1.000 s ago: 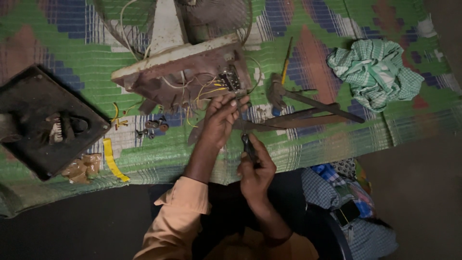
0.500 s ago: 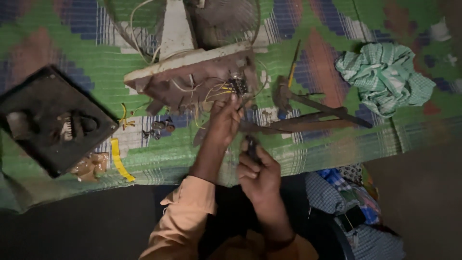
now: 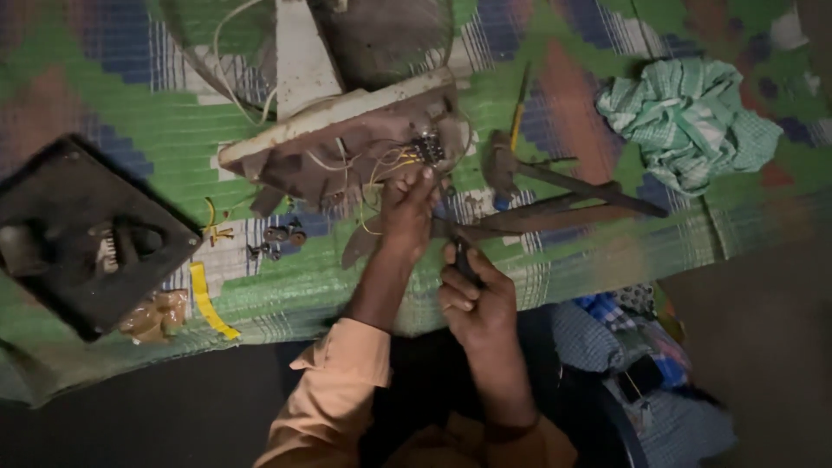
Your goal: Repairing the electrical components and wiring of an electric table fan.
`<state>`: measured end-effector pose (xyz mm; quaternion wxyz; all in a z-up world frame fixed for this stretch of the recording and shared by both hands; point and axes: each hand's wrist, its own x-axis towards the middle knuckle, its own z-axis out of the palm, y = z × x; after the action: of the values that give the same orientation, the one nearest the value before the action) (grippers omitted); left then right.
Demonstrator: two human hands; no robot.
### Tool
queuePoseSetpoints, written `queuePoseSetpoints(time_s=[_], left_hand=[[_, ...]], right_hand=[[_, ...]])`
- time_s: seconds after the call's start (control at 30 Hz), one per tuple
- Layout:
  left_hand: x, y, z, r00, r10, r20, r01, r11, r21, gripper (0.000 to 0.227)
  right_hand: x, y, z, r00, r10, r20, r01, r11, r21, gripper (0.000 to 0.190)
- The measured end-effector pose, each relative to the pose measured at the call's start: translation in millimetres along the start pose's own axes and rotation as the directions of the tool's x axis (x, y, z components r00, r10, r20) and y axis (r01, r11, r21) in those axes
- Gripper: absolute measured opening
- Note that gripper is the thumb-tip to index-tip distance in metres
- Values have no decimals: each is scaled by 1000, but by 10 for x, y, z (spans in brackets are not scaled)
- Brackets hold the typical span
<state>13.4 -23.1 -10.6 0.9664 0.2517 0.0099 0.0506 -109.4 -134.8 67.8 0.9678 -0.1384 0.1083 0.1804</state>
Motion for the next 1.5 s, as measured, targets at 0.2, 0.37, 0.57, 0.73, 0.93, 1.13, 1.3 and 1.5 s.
queuePoseSetpoints(time_s=[0.2, 0.37, 0.57, 0.73, 0.93, 1.13, 1.3, 1.5], left_hand=[[5, 64, 67, 1000, 1, -22, 0, 1000, 12, 20], [23, 28, 21, 1000, 5, -18, -5, 1000, -14, 21], [-54, 216, 118, 998, -58, 26, 59, 998, -15, 9], [-48, 170, 5, 995, -62, 74, 63, 998, -15, 14], [-46, 181, 63, 996, -65, 58, 66, 998, -14, 17], [-36, 1, -90, 997, -53, 50, 53, 999, 5, 15], [-156, 230, 78, 997, -73, 38, 72, 997, 18, 16], [-307, 176, 209, 999, -37, -16, 40, 908, 417, 19]], right_hand=[[-18, 72, 236, 949, -262, -174, 165, 886, -434, 33], [10, 192, 155, 872, -480, -97, 240, 591, -770, 33], [63, 202, 61, 836, -549, 15, 293, 423, -857, 41], [4, 77, 176, 984, -96, -148, 79, 990, -115, 40], [45, 51, -96, 992, -80, -101, 65, 988, -142, 36], [35, 230, -83, 749, -571, 336, 331, -117, -936, 45], [-7, 133, 363, 926, -348, -148, 292, 906, -307, 41], [21, 204, -119, 733, -637, 238, 275, -43, -961, 42]])
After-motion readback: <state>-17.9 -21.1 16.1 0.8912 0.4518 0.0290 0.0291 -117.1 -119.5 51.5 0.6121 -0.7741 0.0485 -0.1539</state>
